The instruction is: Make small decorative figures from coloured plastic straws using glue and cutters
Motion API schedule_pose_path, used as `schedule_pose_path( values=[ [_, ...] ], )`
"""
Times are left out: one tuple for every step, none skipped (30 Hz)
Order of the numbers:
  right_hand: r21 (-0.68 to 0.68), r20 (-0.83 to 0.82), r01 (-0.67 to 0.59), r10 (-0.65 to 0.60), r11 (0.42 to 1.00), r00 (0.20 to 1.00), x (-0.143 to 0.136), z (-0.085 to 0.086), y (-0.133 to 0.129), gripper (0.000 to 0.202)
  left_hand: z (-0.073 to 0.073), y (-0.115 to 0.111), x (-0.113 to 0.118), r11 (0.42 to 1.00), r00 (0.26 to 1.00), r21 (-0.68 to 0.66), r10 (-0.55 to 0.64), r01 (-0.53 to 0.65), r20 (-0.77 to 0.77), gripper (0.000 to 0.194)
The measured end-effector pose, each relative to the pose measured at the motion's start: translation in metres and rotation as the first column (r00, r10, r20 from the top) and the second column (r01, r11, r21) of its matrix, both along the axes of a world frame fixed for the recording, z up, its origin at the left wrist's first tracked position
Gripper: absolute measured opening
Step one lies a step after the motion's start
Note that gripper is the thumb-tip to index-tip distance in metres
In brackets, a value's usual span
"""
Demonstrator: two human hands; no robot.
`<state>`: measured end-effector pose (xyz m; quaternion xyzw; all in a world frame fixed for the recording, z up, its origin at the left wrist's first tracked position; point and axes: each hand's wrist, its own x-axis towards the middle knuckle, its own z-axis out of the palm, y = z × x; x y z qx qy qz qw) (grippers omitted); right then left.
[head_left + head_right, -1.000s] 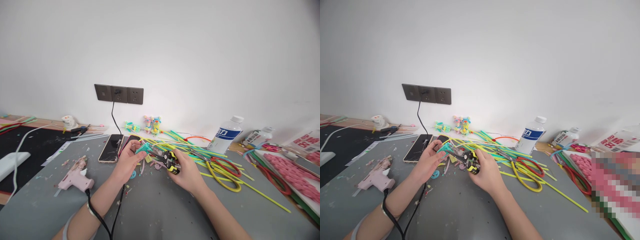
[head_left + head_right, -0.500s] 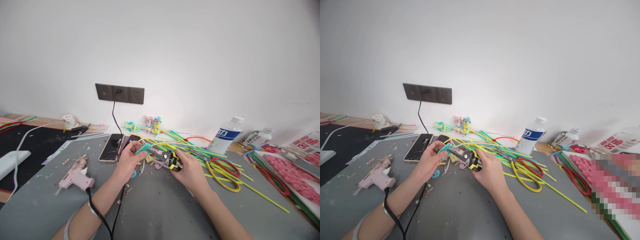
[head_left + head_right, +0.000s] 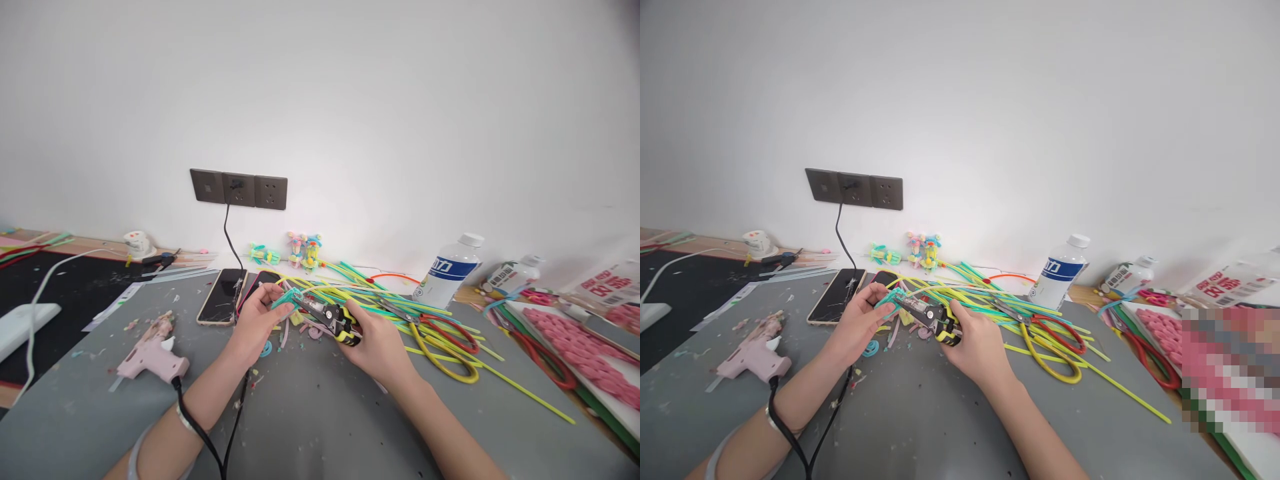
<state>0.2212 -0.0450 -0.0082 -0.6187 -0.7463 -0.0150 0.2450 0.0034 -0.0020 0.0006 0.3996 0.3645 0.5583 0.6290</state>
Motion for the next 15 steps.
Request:
schedule_pose_path(
  values=[
    [-0.008,0.001,0.003,-0.003,1.000,1.000,0.0001,-0.0002,-0.0002,0.019,-0.0004,0.0001,-0.0001,1.000,1.000,0.000,-0.001,0.001,0.000,0.041],
    [-0.016,0.002,0.006,-0.006,1.000,1.000,0.0002,-0.0004,-0.0004,0.020,-0.0009,0.0003,-0.0002,1.000,1.000,-0.002,0.000,0.000,0.000,0.041],
    [-0.024,0.005,0.010,-0.010,1.000,1.000,0.0002,-0.0005,-0.0006,0.020,-0.0014,0.0006,-0.0002,1.000,1.000,-0.004,0.001,-0.001,-0.001,0.042],
    [-0.035,0.009,0.012,-0.012,0.999,1.000,0.0002,-0.0007,-0.0008,0.020,-0.0019,0.0009,-0.0002,1.000,1.000,-0.008,0.001,-0.001,-0.004,0.042],
    [-0.047,0.014,0.017,-0.016,0.999,1.000,0.0001,-0.0008,-0.0009,0.020,-0.0022,0.0012,-0.0001,1.000,1.000,-0.011,0.002,-0.002,-0.009,0.042],
    [-0.063,0.019,0.021,-0.020,0.998,1.000,0.0001,-0.0009,-0.0009,0.020,-0.0024,0.0015,0.0000,1.000,1.000,-0.012,0.003,-0.004,-0.012,0.042],
    [-0.080,0.023,0.025,-0.023,0.996,0.999,0.0000,-0.0009,-0.0008,0.020,-0.0023,0.0017,0.0000,1.000,1.000,-0.012,0.004,-0.004,-0.015,0.042],
    [-0.095,0.025,0.028,-0.026,0.995,0.999,-0.0001,-0.0009,-0.0007,0.020,-0.0021,0.0019,0.0001,1.000,1.000,-0.012,0.004,-0.004,-0.016,0.043],
    [-0.108,0.025,0.029,-0.026,0.994,0.999,-0.0002,-0.0010,-0.0005,0.021,-0.0018,0.0020,0.0002,1.000,1.000,-0.014,0.003,-0.004,-0.017,0.043],
    [-0.117,0.023,0.028,-0.026,0.993,0.999,-0.0003,-0.0011,-0.0002,0.022,-0.0014,0.0021,0.0001,1.000,1.000,-0.017,0.003,-0.003,-0.020,0.043],
    [-0.121,0.021,0.028,-0.025,0.992,0.999,-0.0005,-0.0013,0.0001,0.022,-0.0011,0.0021,0.0001,1.000,1.000,-0.021,0.002,-0.002,-0.023,0.043],
    [-0.123,0.019,0.027,-0.025,0.992,1.000,-0.0007,-0.0017,0.0005,0.023,-0.0009,0.0021,-0.0001,1.000,1.000,-0.026,0.000,-0.001,-0.027,0.043],
    [-0.123,0.016,0.028,-0.026,0.992,1.000,-0.0009,-0.0023,0.0009,0.024,-0.0009,0.0020,-0.0003,1.000,1.000,-0.028,-0.002,0.001,-0.030,0.043],
    [-0.123,0.011,0.025,-0.024,0.992,1.000,-0.0013,-0.0030,0.0014,0.024,-0.0011,0.0020,-0.0005,1.000,1.000,-0.029,-0.003,0.002,-0.030,0.044],
    [-0.121,0.003,0.021,-0.021,0.992,1.000,-0.0017,-0.0039,0.0019,0.024,-0.0014,0.0019,-0.0007,1.000,1.000,-0.028,-0.006,0.006,-0.028,0.044]
  ],
)
